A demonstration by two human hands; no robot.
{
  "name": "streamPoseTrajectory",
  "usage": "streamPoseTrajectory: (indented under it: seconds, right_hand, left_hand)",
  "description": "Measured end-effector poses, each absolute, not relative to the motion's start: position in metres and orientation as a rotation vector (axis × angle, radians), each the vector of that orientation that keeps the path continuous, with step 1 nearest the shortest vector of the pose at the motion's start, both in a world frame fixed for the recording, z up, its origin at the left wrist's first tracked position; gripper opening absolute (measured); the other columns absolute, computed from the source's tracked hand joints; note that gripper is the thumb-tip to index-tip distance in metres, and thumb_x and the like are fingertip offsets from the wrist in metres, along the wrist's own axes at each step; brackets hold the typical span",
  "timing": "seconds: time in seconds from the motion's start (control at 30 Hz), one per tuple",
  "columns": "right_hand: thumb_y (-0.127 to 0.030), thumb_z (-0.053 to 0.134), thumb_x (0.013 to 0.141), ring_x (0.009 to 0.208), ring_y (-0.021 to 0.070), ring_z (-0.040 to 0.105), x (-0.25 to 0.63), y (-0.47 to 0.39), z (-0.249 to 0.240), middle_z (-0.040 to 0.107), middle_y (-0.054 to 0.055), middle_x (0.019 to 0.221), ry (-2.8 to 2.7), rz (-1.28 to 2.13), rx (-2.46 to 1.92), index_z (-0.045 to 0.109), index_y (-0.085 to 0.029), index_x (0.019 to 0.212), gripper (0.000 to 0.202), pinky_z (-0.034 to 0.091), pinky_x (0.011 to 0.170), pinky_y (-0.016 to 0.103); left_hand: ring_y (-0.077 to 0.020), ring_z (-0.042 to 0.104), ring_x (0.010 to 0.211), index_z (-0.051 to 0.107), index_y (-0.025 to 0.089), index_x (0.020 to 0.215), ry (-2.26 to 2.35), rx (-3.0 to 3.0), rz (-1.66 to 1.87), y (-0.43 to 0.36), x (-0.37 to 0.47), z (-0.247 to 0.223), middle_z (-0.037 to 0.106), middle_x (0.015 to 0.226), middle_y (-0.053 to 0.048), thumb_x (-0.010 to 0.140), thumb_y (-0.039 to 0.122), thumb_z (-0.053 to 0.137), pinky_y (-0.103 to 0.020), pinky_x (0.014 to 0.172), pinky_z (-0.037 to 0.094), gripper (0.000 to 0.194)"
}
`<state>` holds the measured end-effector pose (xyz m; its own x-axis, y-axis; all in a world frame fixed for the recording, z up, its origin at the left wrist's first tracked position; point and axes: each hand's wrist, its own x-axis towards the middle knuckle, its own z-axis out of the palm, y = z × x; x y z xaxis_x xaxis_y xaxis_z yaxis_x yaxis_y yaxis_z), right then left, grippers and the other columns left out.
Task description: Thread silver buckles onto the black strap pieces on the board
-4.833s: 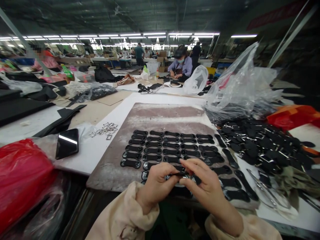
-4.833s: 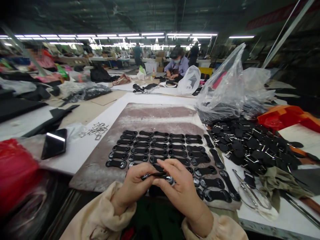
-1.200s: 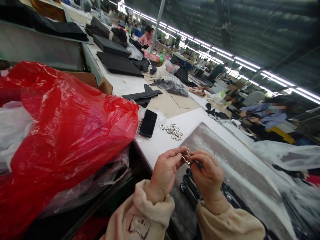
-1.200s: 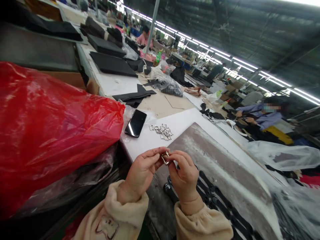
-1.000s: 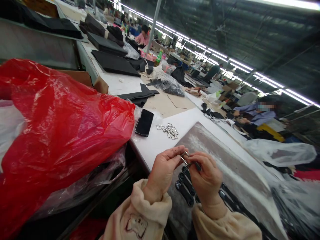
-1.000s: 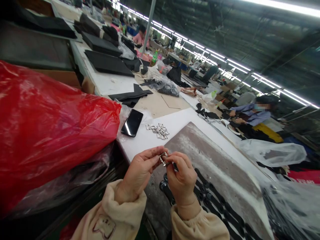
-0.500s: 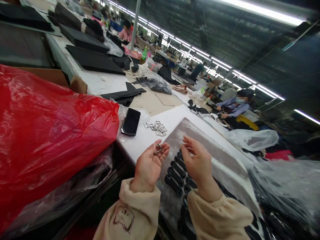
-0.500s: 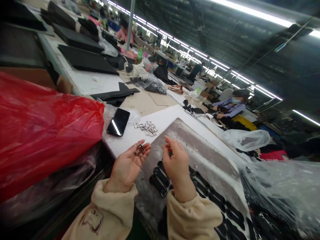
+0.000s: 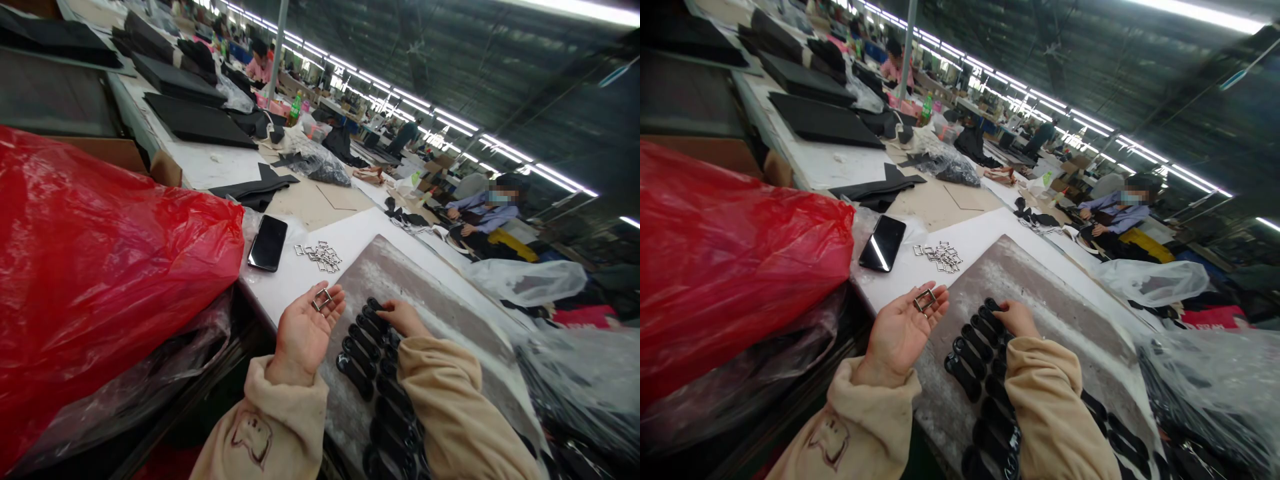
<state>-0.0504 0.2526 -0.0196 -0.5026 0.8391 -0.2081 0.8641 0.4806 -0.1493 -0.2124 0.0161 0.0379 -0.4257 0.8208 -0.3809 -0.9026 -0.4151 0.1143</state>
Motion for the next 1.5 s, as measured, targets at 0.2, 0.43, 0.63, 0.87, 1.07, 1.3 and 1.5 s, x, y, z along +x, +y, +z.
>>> streamPoseTrajectory:
  seconds: [0.2,0.43,0.63,0.87,1.07,1.3,1.5]
  right_hand:
    - [-0.028,0.067,0.076,0.061,0.0162,0.057,-0.05,0.24,-0.006,0.061,0.0,0.064,2.896,-0.184,1.415,0.064,-0.017,0.069,0.014,0.045,0.061,0.028]
    - [-0.02,0.056,0.085,0.089,0.0209,0.056,-0.014,0.164,0.045,0.064,0.006,0.092,3.528,0.137,1.082,0.068,-0.02,0.084,0.012,0.044,0.085,0.036]
    - [-0.001,0.065,0.077,0.082,0.0207,0.058,0.014,0.101,0.081,0.065,0.005,0.089,3.938,0.383,0.761,0.069,-0.022,0.091,0.026,0.048,0.078,0.037]
    - [-0.027,0.062,0.085,0.064,0.0171,0.055,0.053,0.05,0.076,0.06,0.001,0.069,3.396,-1.023,1.733,0.067,-0.02,0.083,0.009,0.046,0.061,0.028]
    - [-0.034,0.067,0.082,0.062,0.0137,0.05,0.091,0.033,0.057,0.06,0.001,0.073,2.413,-2.523,1.842,0.066,-0.019,0.084,0.015,0.041,0.055,0.023]
    - [-0.033,0.063,0.085,0.064,0.0149,0.052,0.129,0.034,0.049,0.064,0.004,0.078,2.142,-2.781,1.512,0.07,-0.017,0.092,0.018,0.041,0.06,0.026]
    - [-0.04,0.066,0.082,0.059,0.0143,0.051,0.161,0.038,0.042,0.06,0.002,0.067,1.981,-2.771,1.438,0.071,-0.015,0.083,0.026,0.042,0.063,0.028]
  left_hand:
    - [-0.0178,0.065,0.079,0.061,0.011,0.098,0.397,-0.317,1.968,0.014,-0.213,0.035,0.066,0.089,-0.01,0.081,0.017,0.056,-0.031,0.073,0.055,0.019]
    - [-0.0144,0.062,0.07,0.062,0.012,0.092,0.448,-0.302,1.926,0.017,-0.206,0.037,0.063,0.08,-0.006,0.082,0.018,0.055,-0.026,0.063,0.053,0.015]
    - [-0.0124,0.06,0.069,0.065,0.013,0.091,0.564,0.086,1.784,0.019,-0.177,0.043,0.061,0.078,-0.004,0.08,0.024,0.062,-0.024,0.064,0.051,0.016]
    - [-0.0075,0.052,0.058,0.07,0.011,0.095,0.656,0.504,1.429,0.02,-0.122,0.046,0.057,0.07,-0.002,0.077,0.036,0.066,-0.019,0.056,0.043,0.031]
    - [-0.0081,0.051,0.055,0.071,0.01,0.086,0.61,0.641,1.169,0.021,-0.081,0.041,0.057,0.066,-0.003,0.075,0.043,0.067,-0.02,0.054,0.042,0.035]
    - [-0.0064,0.049,0.048,0.071,0.011,0.091,0.621,0.738,0.952,0.025,-0.045,0.029,0.058,0.06,-0.001,0.074,0.034,0.07,-0.018,0.049,0.043,0.029]
    - [-0.0057,0.044,0.043,0.072,0.012,0.098,0.721,0.805,0.904,0.028,-0.02,0.025,0.058,0.056,0.0,0.066,0.021,0.072,-0.018,0.042,0.037,0.033]
